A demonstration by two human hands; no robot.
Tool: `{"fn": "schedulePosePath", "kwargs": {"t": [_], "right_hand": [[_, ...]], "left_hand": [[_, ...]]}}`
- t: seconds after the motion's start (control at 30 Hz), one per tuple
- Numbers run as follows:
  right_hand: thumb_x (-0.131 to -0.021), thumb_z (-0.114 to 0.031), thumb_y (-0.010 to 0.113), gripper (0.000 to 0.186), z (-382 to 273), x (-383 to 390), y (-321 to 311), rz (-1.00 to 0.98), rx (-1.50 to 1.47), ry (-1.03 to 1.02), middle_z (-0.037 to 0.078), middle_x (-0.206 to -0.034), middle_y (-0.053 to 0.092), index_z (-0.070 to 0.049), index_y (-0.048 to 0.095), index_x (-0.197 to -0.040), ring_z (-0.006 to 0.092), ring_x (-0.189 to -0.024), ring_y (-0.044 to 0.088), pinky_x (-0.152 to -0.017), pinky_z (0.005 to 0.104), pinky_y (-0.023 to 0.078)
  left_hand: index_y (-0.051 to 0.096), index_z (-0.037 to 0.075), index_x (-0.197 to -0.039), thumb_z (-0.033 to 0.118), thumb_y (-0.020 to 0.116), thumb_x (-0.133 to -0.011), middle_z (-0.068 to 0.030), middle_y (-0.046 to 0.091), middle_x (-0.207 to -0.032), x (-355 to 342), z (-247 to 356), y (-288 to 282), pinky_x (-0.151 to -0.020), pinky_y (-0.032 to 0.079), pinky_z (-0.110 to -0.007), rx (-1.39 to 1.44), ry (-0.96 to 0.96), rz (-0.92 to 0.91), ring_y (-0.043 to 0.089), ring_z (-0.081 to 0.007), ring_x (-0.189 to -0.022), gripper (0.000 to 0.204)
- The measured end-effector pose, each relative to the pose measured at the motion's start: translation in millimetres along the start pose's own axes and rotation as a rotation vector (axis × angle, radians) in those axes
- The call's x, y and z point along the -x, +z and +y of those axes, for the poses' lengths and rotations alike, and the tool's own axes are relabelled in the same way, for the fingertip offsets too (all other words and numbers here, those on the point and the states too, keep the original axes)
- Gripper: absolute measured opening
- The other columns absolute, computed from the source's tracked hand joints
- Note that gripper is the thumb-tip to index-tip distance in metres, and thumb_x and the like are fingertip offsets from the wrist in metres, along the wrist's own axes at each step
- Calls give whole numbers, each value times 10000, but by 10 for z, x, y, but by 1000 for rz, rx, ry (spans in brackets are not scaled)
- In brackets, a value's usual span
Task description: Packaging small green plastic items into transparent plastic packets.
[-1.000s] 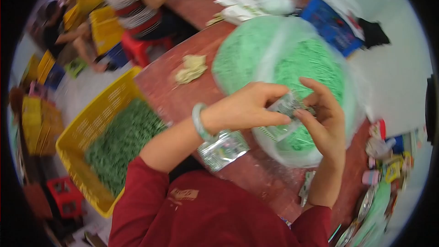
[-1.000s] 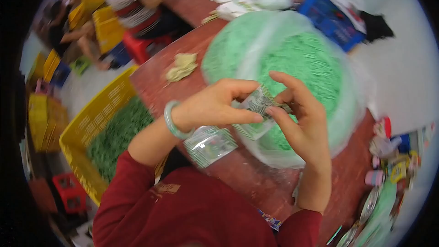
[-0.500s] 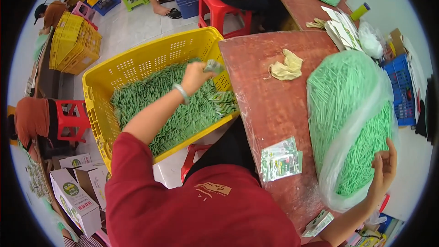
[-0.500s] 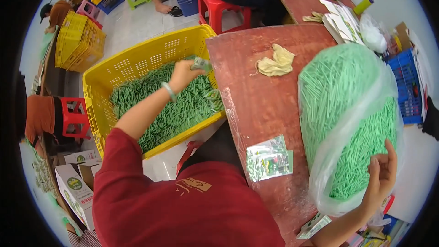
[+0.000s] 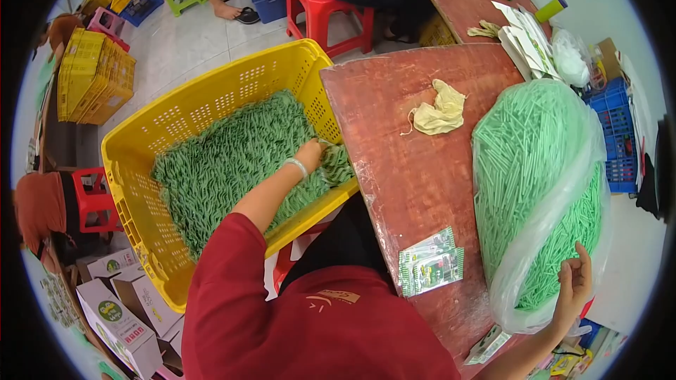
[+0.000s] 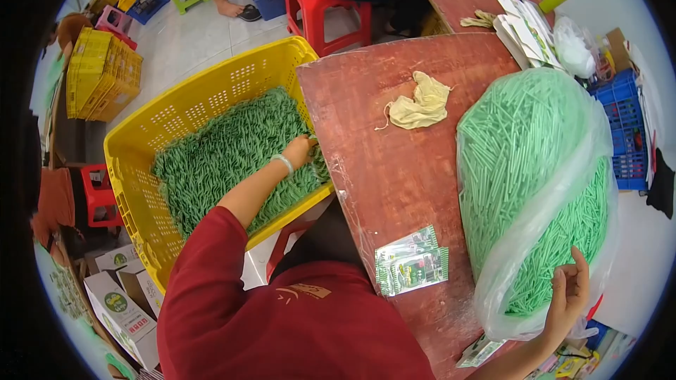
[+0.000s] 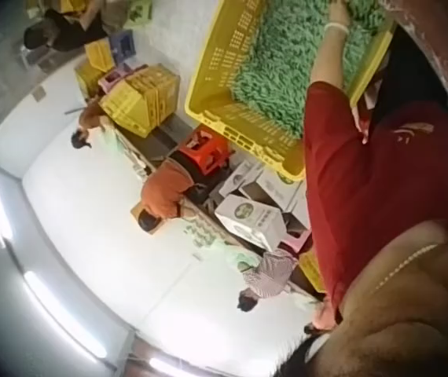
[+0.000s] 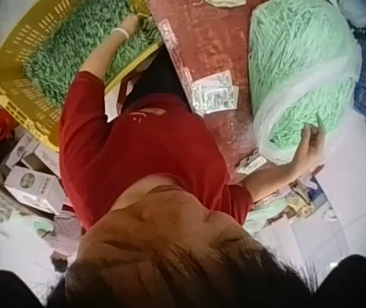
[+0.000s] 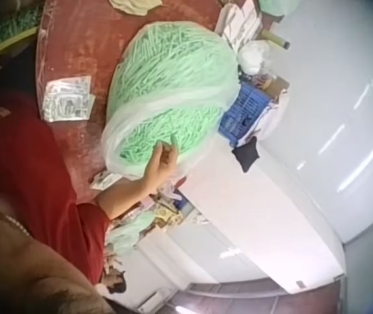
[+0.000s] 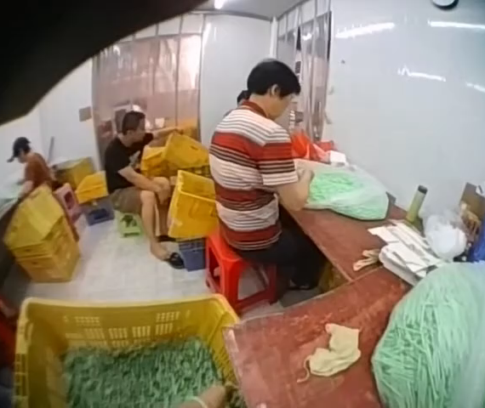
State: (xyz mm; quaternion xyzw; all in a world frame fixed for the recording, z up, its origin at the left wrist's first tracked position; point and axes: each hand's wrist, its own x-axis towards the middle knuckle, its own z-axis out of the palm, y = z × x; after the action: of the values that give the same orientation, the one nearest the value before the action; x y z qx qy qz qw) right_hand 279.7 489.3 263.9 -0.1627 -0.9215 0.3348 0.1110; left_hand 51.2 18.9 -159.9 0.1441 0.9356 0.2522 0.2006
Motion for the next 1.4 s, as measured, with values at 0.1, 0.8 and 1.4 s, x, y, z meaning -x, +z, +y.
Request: {"fn": "schedulePosePath", "kwargs": {"t": [0.1,0.8,1.4], "right_hand": [[-891,15,555,403,-26,128,-102,5,-30,65,-26,-796,496,-18,529,-1292,52,-688,436,-628,195,361],[-764,-75,697,214,403,5,23,26,141,-3,158,-816,587,16,665,-955,308,-747,604,-695,388,480],[-685,-60,653,274,416,3,46,-187,258,8,258,-911,585,62,604,-925,415,-916,581,-814,454,475]], "left_hand": [[656,37,-972,70,762,-659,-201,614,-1000,-48,-152,148,-828,503,-442,29,79,90,599,-380,-956,332],[645,-30,-1039,35,544,-939,-67,625,-906,563,1381,-1757,-706,469,-288,276,390,979,572,-154,-776,155],[541,56,-938,200,749,-741,-119,564,-845,1543,3271,-618,-727,383,-410,-37,629,117,549,-316,-807,320]]}}
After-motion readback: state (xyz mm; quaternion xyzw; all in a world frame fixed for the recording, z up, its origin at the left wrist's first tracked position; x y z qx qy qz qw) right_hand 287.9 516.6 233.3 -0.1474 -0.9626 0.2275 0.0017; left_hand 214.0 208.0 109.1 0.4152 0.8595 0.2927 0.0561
